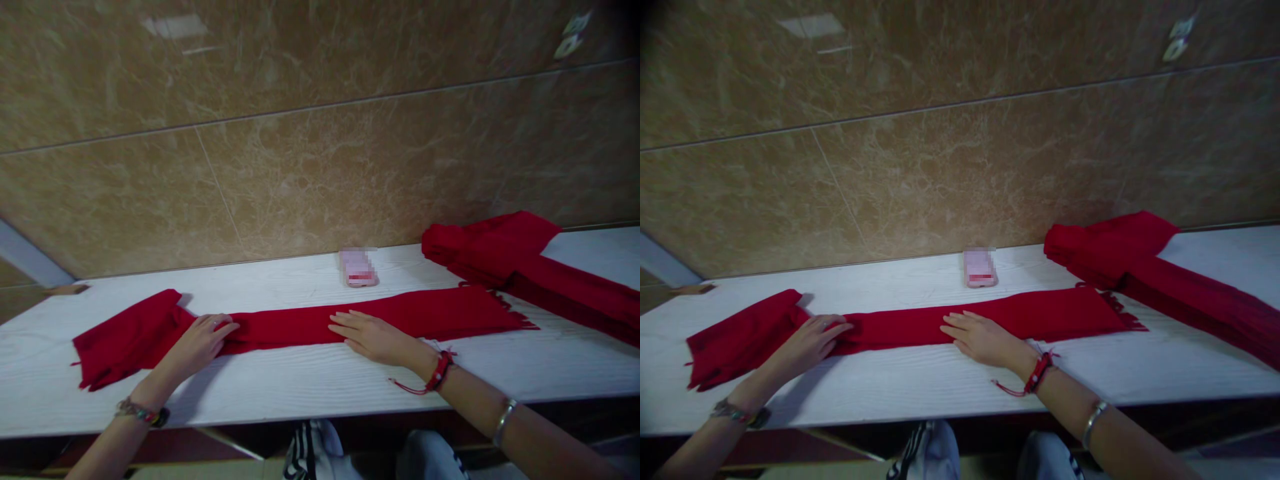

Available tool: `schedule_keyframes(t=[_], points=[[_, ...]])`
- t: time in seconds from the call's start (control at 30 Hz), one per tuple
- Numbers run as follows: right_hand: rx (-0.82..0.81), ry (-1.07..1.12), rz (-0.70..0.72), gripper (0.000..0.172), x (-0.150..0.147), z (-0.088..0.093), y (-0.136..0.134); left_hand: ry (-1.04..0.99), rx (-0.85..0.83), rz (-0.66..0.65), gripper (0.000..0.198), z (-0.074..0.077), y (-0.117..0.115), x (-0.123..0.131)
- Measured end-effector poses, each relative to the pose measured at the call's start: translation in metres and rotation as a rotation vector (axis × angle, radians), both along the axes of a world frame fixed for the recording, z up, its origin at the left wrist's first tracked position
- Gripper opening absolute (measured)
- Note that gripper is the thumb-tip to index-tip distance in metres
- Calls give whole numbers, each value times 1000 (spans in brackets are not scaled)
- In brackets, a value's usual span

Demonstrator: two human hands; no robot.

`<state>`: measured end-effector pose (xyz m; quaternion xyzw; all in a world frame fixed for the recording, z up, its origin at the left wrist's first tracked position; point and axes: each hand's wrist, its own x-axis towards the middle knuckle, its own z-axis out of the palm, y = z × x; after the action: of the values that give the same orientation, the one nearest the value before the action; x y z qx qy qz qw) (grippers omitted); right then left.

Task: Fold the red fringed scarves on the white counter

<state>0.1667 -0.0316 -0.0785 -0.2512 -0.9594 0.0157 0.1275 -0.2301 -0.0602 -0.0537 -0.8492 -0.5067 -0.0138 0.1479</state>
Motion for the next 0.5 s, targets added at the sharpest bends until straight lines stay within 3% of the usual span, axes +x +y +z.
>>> schedule_keyframes(t=[0.17, 0.3, 0.4, 0.5], points=[[-26, -9, -22, 41, 0, 4, -2, -111, -78, 69, 33, -5, -2, -3], [-68, -20, -41, 44, 1, 8, -4, -181, -187, 57, 32, 7, -15, -3], [-65, -13, -62, 46, 1, 12, -5, -211, -226, 25, 28, 21, -14, 19], [-38, 3, -113, 49, -2, 12, -6, -278, -119, -28, 31, 22, -2, 64]])
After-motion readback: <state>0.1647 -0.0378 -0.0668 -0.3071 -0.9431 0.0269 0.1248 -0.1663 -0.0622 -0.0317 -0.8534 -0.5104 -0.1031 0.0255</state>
